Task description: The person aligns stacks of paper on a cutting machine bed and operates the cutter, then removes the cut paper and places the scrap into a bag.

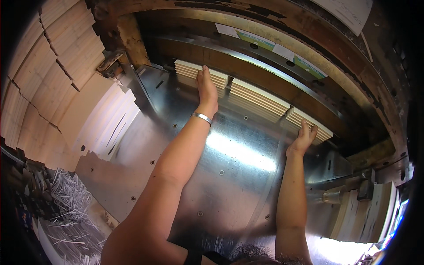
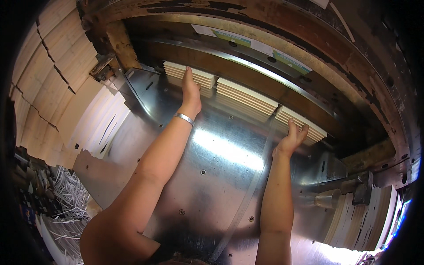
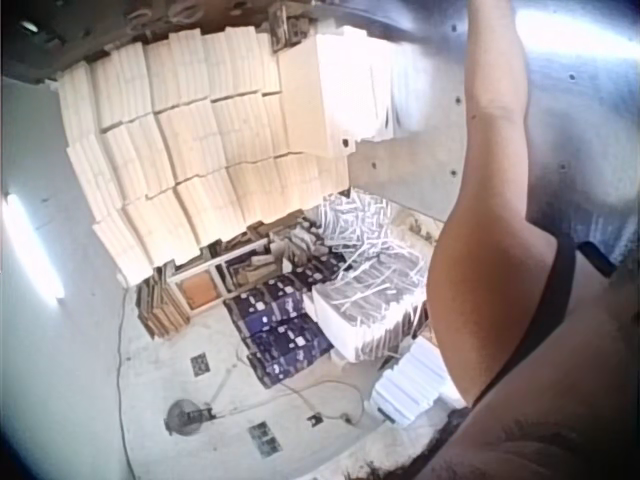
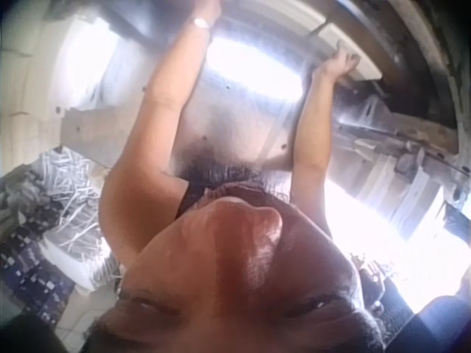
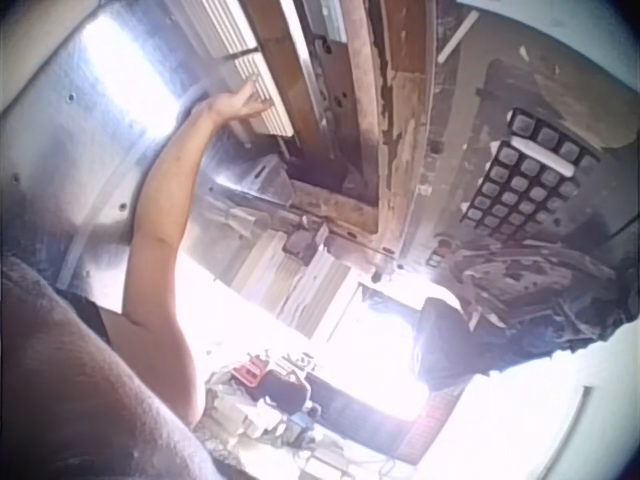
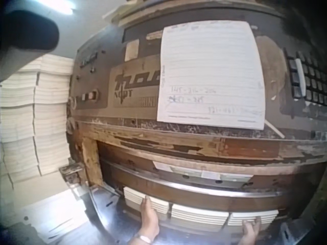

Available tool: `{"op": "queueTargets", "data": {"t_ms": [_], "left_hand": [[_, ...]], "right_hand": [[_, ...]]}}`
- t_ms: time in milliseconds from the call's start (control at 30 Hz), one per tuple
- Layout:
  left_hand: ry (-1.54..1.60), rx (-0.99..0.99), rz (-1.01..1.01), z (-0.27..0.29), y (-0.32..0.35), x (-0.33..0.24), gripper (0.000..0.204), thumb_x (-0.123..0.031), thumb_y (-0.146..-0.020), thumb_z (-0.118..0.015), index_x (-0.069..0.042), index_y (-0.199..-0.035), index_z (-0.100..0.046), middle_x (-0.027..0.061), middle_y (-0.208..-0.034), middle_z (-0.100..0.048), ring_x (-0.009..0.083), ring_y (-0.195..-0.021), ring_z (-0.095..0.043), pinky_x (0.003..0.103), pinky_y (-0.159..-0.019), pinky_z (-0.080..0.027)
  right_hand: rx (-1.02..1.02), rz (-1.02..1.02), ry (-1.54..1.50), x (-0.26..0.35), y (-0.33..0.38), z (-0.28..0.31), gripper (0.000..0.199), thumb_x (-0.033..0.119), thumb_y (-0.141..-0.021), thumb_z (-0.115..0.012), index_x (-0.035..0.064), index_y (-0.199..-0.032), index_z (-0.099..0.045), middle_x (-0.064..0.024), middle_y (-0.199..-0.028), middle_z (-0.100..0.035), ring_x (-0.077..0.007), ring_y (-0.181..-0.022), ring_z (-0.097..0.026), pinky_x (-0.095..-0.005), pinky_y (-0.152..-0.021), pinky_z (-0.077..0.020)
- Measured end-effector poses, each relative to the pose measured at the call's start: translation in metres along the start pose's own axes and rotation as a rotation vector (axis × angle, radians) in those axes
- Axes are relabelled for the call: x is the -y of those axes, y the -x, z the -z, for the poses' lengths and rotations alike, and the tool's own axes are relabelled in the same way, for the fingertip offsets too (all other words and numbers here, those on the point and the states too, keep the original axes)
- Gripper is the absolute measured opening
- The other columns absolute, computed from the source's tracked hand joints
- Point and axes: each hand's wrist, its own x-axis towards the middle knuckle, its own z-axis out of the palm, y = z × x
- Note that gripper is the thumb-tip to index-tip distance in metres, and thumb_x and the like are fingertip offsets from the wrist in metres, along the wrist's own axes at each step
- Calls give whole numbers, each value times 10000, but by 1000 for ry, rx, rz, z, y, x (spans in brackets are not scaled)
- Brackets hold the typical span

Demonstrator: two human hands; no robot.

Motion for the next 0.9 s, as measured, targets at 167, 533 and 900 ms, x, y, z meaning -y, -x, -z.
{"op": "queueTargets", "data": {"t_ms": [167,533,900], "left_hand": [[113,53,52,5,2,-2,825,-589,-1052,-455,-52,-1636,-227,132,-1697,-229,287,-1569,-200,510,-1269,-177],[-19,71,25,8,0,-2,802,-601,-1065,-389,-2,-1593,-316,192,-1660,-208,299,-1560,-159,442,-1257,-144],[-26,63,12,8,0,-2,826,-611,-1057,-402,10,-1594,-308,206,-1661,-205,304,-1566,-145,440,-1259,-140]], "right_hand": [[-1,-17,14,4,2,0,971,208,-900,-740,-108,-1602,-148,-227,-1600,-276,-308,-1485,-319,-411,-1241,-226],[7,-6,27,1,-1,2,979,207,-899,-739,-133,-1593,-139,-215,-1599,-228,-296,-1474,-338,-405,-1234,-248],[14,-15,1,9,4,-3,967,196,-901,-735,-122,-1597,-143,-236,-1538,-362,-289,-1428,-394,-393,-1222,-265]]}}
